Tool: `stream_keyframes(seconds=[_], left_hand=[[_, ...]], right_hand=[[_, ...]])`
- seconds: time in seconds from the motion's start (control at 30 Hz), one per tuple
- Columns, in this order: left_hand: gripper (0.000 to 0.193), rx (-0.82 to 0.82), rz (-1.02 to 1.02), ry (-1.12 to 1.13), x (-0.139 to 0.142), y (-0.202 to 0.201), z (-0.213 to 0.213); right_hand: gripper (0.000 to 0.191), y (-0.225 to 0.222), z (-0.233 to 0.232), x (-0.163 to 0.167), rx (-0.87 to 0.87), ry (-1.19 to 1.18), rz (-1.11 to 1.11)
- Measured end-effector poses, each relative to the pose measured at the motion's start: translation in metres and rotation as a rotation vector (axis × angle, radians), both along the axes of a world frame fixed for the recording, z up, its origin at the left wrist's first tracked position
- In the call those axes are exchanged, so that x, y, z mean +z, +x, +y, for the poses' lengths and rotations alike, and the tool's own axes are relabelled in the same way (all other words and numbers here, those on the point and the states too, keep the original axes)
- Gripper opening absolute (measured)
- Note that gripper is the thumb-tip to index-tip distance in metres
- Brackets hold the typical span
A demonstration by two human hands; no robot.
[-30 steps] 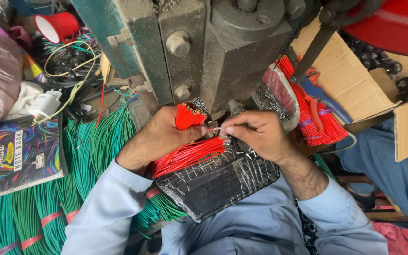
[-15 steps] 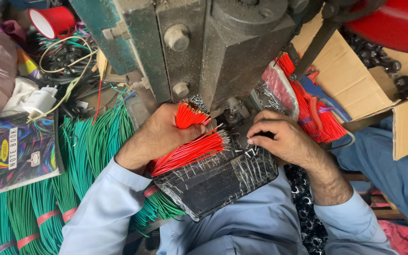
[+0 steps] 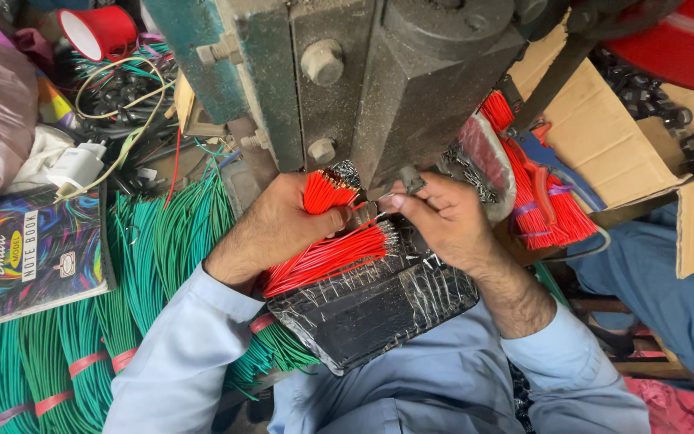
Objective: The person holds a bundle of red wires in one hand and inserts metal terminals into a bench press machine, pulling the press lever to crimp terminals onto the wire ends one at a time. Crimped wires accumulate in a tray on their lap while they continue feeding terminals and positioning wires.
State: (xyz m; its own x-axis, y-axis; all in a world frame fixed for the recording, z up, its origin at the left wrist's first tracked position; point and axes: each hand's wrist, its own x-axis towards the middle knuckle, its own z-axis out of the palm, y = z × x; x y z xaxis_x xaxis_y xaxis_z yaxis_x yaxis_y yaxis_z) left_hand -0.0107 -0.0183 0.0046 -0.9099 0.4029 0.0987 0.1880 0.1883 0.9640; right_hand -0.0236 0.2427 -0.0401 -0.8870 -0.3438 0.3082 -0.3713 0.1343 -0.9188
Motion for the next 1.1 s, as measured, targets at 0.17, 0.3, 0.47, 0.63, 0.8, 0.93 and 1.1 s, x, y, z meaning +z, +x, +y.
stream_keyframes(seconds=[0.17,0.3,0.47,0.63,0.8,0.93,1.1], left_hand=[[0.014,0.001,-0.064,0.000,-0.002,-0.003,-0.002],[0.014,-0.011,-0.027,-0.003,-0.002,-0.003,0.000],[0.016,0.012,-0.007,-0.063,0.003,-0.001,0.001],[0.015,0.016,-0.011,-0.083,0.003,-0.001,0.001],[0.015,0.018,0.001,-0.064,0.003,0.000,0.001],[0.014,-0.008,-0.022,-0.059,0.007,0.002,0.002],[0.014,-0.108,0.162,-0.066,0.009,0.005,0.007]], right_hand=[[0.006,-0.008,-0.009,0.001,-0.008,-0.001,-0.003],[0.007,-0.012,-0.009,-0.001,-0.029,0.098,0.081],[0.007,-0.012,-0.008,-0.004,-0.058,0.127,0.087],[0.008,-0.012,-0.005,-0.005,-0.058,0.106,0.117],[0.006,-0.011,-0.007,-0.005,-0.086,0.131,0.066],[0.011,-0.001,-0.008,0.003,-0.021,0.027,-0.044],[0.013,0.017,0.024,0.036,0.110,0.221,0.111]])
